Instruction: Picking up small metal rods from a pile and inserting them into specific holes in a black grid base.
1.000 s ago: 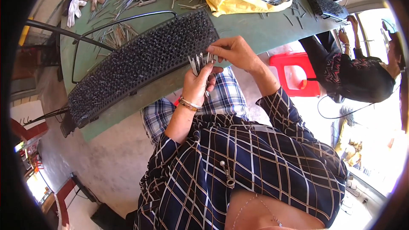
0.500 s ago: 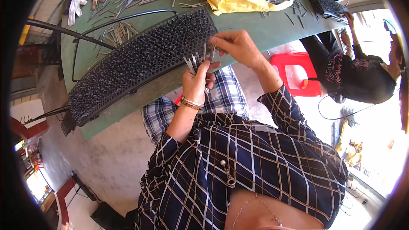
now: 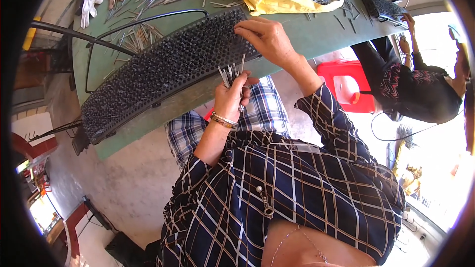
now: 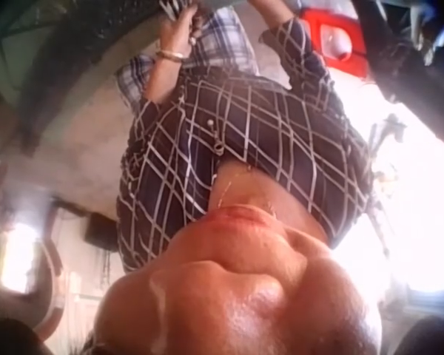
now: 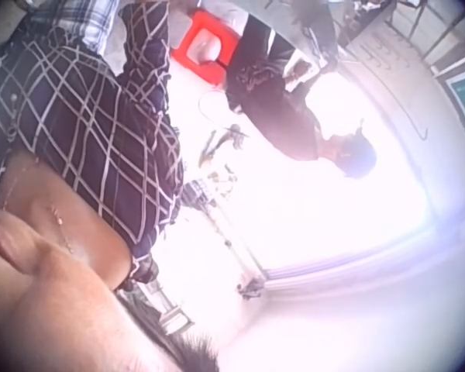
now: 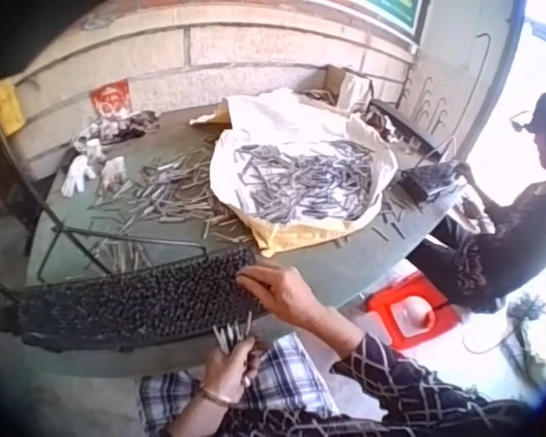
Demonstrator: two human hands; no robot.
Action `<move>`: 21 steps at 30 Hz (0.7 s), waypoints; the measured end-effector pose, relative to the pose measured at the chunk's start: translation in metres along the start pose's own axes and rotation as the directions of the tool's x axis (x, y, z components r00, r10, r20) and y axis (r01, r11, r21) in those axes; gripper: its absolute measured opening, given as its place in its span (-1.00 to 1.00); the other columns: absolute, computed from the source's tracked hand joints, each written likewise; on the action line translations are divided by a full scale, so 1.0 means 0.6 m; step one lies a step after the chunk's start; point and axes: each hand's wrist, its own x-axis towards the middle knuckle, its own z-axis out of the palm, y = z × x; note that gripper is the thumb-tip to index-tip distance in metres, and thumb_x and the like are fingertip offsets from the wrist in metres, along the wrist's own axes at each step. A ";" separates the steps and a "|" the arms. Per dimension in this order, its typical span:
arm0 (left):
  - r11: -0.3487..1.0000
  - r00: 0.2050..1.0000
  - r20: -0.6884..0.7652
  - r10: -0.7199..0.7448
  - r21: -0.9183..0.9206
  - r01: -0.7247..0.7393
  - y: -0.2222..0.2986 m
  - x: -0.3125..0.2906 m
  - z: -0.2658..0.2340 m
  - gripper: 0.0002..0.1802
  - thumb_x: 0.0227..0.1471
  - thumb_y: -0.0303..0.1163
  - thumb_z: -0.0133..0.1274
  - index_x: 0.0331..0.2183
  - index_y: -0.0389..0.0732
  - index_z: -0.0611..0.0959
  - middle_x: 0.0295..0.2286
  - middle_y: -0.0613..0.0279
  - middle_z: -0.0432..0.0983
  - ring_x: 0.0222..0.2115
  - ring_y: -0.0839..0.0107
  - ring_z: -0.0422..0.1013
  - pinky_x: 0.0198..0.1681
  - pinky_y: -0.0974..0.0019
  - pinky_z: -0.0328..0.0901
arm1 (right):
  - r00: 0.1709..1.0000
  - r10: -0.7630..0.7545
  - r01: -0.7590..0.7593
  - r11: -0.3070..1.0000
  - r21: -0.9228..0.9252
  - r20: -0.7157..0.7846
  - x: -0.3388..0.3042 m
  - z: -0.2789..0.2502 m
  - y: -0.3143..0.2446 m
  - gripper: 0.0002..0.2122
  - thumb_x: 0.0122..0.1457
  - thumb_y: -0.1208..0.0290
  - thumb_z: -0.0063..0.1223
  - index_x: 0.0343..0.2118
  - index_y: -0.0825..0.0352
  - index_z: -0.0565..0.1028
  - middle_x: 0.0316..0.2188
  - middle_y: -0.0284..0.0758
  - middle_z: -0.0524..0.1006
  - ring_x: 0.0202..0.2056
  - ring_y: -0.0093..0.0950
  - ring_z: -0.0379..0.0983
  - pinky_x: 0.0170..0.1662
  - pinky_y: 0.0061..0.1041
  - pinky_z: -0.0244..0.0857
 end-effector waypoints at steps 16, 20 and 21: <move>0.999 1.000 0.026 -0.012 0.031 0.011 -0.002 -0.004 -0.004 -0.75 0.05 -0.26 0.03 -0.27 -0.21 0.55 -0.45 0.20 0.54 -0.66 0.73 0.17 -0.72 0.64 0.00 | 0.998 -0.050 0.053 0.995 -0.083 0.031 -0.005 -0.006 -0.001 -0.84 0.08 0.50 0.04 -0.27 0.39 0.51 -0.43 -0.21 0.51 -0.42 -0.29 0.45 -0.33 -0.47 0.33; 1.000 1.000 0.007 -0.016 0.026 0.016 -0.002 -0.007 -0.003 -0.75 0.05 -0.26 0.03 -0.27 -0.22 0.55 -0.46 0.20 0.54 -0.66 0.73 0.17 -0.72 0.64 0.00 | 0.985 -0.098 0.105 0.994 -0.044 0.143 0.005 -0.010 -0.003 -0.83 0.09 0.52 0.00 -0.24 0.37 0.49 -0.37 -0.19 0.51 -0.36 -0.26 0.45 -0.28 -0.44 0.32; 1.000 1.000 0.007 -0.019 0.024 0.018 -0.002 -0.008 -0.003 -0.75 0.05 -0.27 0.03 -0.27 -0.22 0.55 -0.46 0.20 0.54 -0.66 0.72 0.18 -0.72 0.64 0.00 | 0.984 -0.100 0.107 0.993 -0.042 0.145 0.007 -0.011 -0.004 -0.83 0.09 0.52 0.00 -0.24 0.37 0.49 -0.37 -0.19 0.51 -0.36 -0.26 0.45 -0.28 -0.44 0.32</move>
